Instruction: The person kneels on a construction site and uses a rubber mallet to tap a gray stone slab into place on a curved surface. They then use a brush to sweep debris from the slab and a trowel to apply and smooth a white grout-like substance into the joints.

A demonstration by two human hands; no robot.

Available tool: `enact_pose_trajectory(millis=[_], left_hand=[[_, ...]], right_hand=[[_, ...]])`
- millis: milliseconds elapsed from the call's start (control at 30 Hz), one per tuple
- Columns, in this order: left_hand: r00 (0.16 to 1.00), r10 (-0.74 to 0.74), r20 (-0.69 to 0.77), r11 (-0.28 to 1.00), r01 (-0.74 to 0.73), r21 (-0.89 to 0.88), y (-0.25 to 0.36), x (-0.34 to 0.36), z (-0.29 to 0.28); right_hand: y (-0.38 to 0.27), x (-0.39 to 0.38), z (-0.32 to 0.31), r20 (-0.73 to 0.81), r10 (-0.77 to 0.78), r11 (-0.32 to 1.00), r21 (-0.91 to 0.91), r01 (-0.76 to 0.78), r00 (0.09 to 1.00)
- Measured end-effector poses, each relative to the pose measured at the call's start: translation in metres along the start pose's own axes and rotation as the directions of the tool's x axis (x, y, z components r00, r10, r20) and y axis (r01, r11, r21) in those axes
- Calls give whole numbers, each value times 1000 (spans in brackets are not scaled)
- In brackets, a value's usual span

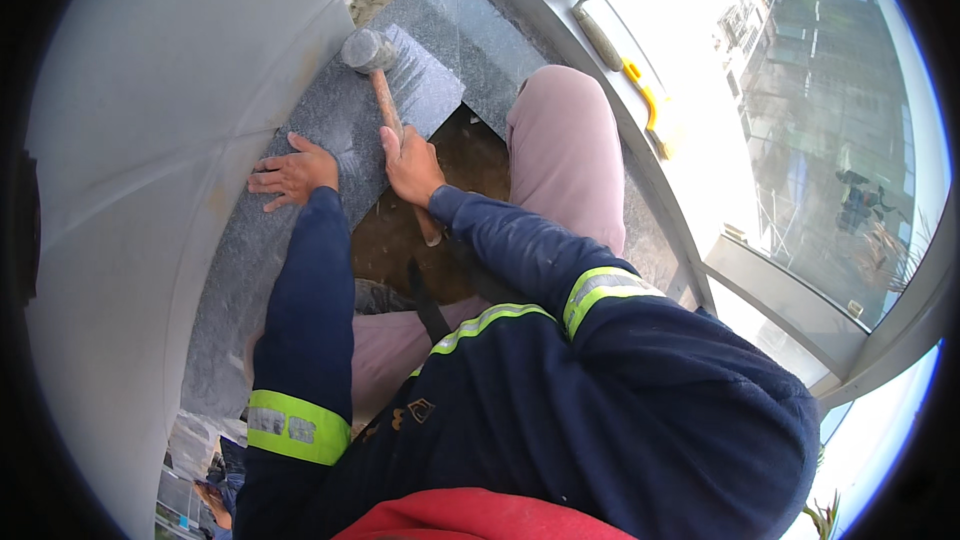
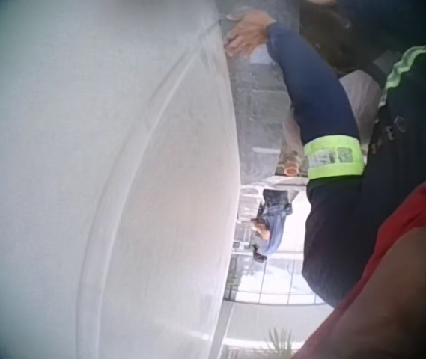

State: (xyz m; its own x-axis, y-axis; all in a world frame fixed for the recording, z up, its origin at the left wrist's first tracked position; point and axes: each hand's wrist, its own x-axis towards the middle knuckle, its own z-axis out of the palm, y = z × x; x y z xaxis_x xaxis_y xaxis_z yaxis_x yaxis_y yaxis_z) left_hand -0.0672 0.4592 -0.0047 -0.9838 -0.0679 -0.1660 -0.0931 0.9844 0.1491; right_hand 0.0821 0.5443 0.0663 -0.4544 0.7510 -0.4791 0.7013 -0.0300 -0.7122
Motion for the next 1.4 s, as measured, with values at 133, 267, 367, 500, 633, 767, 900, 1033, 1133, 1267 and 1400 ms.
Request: enact_pose_trajectory(millis=[133, 267, 367, 500, 633, 767, 900, 1033, 1133, 1267, 1400], left_hand=[[1000, 10, -24, 1000, -10, 4, -2, 2, 1], [1000, 28, 8, 1000, -28, 2, -1, 2, -1], [999, 13, 32, 1000, -13, 11, -2, 0, -3], [999, 35, 36, 999, -36, 8, 0, 2, -6], [1000, 1, 2, 999, -1, 49, 1, 0, -2], [1000, 11, 8, 1000, -11, 29, 1, 0, -4], [1000, 26, 6, 999, -26, 25, -2, 2, -2], [1000, 25, -13, 999, -24, 26, -2, 2, 2], [998, 39, -53, 999, -38, 8, -2, 0, 1], [999, 29, -30, 999, -28, 33, -1, -1, 2], [998, 41, -52, 999, -39, 37, -2, -1, 2]], right_hand=[[-13, -16, -10, 14, 9, 999, 32, -9, 1000], [-3, -7, -1, 45, 25, 999, -21, -24, 999], [-13, -2, -10, 74, -4, 1000, -26, 6, 997], [0, -24, -6, 46, 9, 1000, 28, -11, 999], [3, -13, 1, 47, 12, 999, -43, -10, 999], [-3, -41, -4, -18, -61, 990, 127, 63, 998], [6, -18, 6, 64, 30, 998, 58, -34, 997], [0, -24, 9, -9, -15, 994, 107, 16, 1000], [5, -23, 12, -47, 9, 999, 44, -7, 999], [0, -15, 9, -43, 42, 999, 11, -42, 998], [5, -4, 12, 10, 94, 994, 60, -94, 996]])
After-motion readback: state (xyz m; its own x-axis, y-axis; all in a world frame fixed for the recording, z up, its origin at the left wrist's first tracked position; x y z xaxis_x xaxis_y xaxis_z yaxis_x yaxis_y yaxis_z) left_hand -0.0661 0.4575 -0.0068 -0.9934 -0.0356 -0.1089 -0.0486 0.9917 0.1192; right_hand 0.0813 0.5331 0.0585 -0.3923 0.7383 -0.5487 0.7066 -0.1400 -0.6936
